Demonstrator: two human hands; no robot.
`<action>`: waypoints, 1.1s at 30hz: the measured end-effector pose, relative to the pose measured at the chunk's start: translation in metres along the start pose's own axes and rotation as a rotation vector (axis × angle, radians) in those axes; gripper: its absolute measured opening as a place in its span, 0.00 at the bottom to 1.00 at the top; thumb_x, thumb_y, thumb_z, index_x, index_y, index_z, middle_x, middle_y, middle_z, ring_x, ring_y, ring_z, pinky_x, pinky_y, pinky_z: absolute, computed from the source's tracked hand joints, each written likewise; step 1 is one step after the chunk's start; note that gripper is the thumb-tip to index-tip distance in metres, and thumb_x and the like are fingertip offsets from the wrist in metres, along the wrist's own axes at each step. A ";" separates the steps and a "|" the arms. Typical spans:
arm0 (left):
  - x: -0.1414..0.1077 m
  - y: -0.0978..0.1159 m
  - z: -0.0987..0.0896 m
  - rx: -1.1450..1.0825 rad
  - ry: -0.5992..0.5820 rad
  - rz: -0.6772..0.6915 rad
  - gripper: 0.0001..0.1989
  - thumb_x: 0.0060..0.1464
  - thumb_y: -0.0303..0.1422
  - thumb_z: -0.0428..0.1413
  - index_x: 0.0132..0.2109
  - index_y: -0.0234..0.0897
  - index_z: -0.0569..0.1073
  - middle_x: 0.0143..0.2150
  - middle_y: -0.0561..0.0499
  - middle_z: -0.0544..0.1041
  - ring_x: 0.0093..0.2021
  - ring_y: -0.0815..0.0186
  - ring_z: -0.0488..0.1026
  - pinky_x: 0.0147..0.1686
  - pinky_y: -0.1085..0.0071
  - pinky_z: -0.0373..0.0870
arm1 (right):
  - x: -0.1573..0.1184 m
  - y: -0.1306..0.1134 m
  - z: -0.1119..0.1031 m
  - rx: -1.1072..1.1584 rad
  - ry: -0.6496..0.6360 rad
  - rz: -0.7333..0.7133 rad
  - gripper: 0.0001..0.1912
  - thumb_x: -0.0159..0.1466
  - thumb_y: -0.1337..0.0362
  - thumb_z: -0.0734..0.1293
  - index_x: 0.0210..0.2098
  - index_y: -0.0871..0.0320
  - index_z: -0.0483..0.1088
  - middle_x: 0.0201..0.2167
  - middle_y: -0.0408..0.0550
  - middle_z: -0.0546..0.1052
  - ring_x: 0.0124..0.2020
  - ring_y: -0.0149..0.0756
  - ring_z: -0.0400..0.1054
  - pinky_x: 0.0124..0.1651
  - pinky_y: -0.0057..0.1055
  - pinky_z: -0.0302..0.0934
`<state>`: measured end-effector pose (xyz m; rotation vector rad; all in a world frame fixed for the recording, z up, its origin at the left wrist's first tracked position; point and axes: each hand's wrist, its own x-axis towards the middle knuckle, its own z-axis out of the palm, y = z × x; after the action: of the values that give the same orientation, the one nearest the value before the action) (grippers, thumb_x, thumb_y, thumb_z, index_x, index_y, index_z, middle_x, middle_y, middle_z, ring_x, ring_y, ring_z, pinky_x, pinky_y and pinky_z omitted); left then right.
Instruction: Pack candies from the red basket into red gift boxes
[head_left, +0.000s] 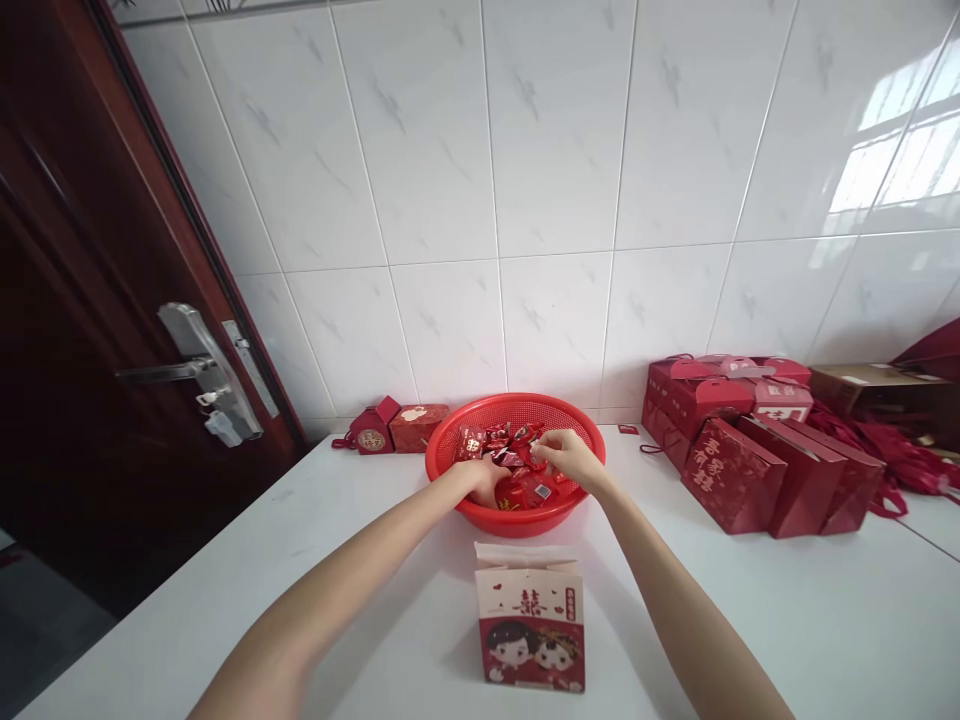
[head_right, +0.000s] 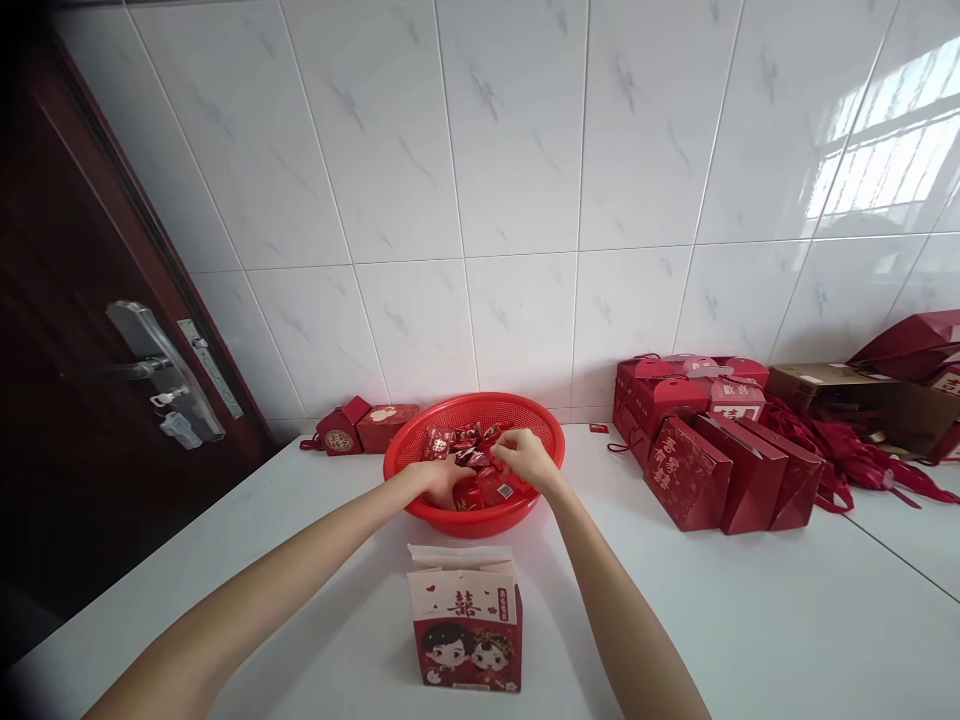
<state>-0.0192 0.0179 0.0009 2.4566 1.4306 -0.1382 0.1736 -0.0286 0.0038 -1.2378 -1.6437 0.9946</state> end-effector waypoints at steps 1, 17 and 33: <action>0.001 0.000 -0.001 0.018 -0.023 -0.019 0.29 0.22 0.32 0.70 0.41 0.39 0.82 0.53 0.34 0.78 0.42 0.44 0.78 0.37 0.60 0.74 | 0.001 0.001 0.001 -0.010 0.001 0.008 0.08 0.57 0.63 0.66 0.23 0.58 0.69 0.20 0.41 0.72 0.20 0.31 0.67 0.26 0.28 0.61; 0.001 0.005 -0.006 -0.179 0.190 -0.030 0.16 0.36 0.26 0.60 0.38 0.39 0.79 0.38 0.44 0.82 0.40 0.50 0.78 0.38 0.64 0.72 | 0.000 0.002 0.004 -0.063 0.112 0.076 0.04 0.56 0.62 0.68 0.30 0.56 0.72 0.30 0.46 0.77 0.34 0.37 0.72 0.35 0.30 0.63; -0.001 0.005 -0.013 -0.714 0.528 0.223 0.28 0.44 0.25 0.55 0.56 0.34 0.73 0.53 0.46 0.78 0.53 0.55 0.75 0.51 0.63 0.72 | -0.001 0.006 0.006 0.035 0.111 0.100 0.20 0.55 0.60 0.72 0.47 0.56 0.69 0.36 0.47 0.77 0.38 0.40 0.73 0.40 0.35 0.66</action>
<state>-0.0164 0.0188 0.0143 2.0683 1.0812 0.9582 0.1701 -0.0288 -0.0035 -1.3386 -1.4852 0.9931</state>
